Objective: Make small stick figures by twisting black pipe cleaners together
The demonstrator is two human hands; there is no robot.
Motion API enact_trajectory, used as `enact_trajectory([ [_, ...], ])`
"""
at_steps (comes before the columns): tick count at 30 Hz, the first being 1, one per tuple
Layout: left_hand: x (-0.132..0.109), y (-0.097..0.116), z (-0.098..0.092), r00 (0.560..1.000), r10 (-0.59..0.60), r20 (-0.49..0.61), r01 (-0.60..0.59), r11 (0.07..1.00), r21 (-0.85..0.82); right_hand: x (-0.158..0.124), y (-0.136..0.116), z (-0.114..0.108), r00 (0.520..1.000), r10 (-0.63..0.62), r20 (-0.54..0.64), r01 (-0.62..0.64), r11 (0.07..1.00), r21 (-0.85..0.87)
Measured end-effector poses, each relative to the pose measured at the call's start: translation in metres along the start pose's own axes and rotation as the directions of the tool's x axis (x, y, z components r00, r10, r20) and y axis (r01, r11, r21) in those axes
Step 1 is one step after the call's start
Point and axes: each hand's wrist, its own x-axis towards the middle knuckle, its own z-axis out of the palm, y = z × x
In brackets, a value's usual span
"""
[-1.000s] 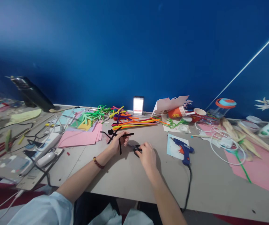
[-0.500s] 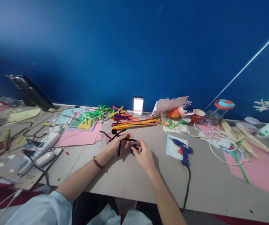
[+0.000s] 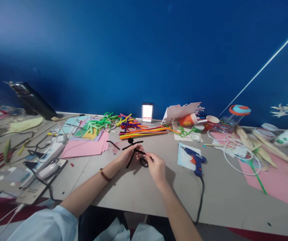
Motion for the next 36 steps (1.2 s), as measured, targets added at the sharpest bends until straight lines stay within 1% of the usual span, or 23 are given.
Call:
enact_trajectory([
  [3,-0.002,0.002,0.003,0.995,0.092,-0.045,-0.087,0.990,0.113,0.000,-0.002,-0.001,0.997,-0.052,-0.062,0.049,0.998,-0.038],
  [6,-0.001,0.002,0.003,0.980,0.176,-0.098,-0.156,0.971,0.182,0.000,-0.004,-0.002,0.990,-0.116,-0.081,0.108,0.990,-0.093],
  [10,0.001,0.000,-0.002,0.981,0.172,-0.091,-0.149,0.964,0.222,0.001,-0.002,-0.002,0.982,-0.168,-0.081,0.155,0.977,-0.145],
  [13,0.002,-0.001,-0.003,0.981,0.159,-0.108,-0.125,0.955,0.270,0.002,0.000,-0.002,0.980,-0.196,-0.042,0.188,0.971,-0.149],
  [17,0.000,-0.001,0.001,0.979,0.175,-0.104,-0.131,0.931,0.341,0.003,-0.001,-0.001,0.969,-0.248,0.013,0.248,0.963,-0.109],
  [21,-0.003,0.000,0.007,0.975,0.207,-0.084,-0.151,0.889,0.431,0.004,-0.005,-0.003,0.962,-0.274,-0.018,0.272,0.960,-0.071],
  [24,-0.003,-0.001,0.008,0.975,0.211,-0.071,-0.168,0.906,0.389,0.005,-0.008,-0.005,0.958,-0.280,-0.066,0.276,0.959,-0.062],
  [28,-0.001,-0.004,0.005,0.981,0.184,-0.057,-0.169,0.965,0.198,0.007,-0.007,-0.008,0.960,-0.254,-0.115,0.250,0.967,-0.046],
  [32,0.002,-0.003,0.000,0.984,0.171,-0.058,-0.159,0.973,0.168,0.008,-0.003,-0.008,0.979,-0.153,-0.132,0.153,0.988,-0.009],
  [34,0.003,-0.001,-0.002,0.983,0.164,-0.083,-0.151,0.978,0.141,0.009,0.000,-0.007,0.984,-0.092,-0.153,0.100,0.994,0.045],
  [36,0.003,0.002,-0.004,0.981,0.160,-0.109,-0.152,0.985,0.076,0.011,0.002,-0.007,0.981,-0.026,-0.193,0.050,0.992,0.120],
])
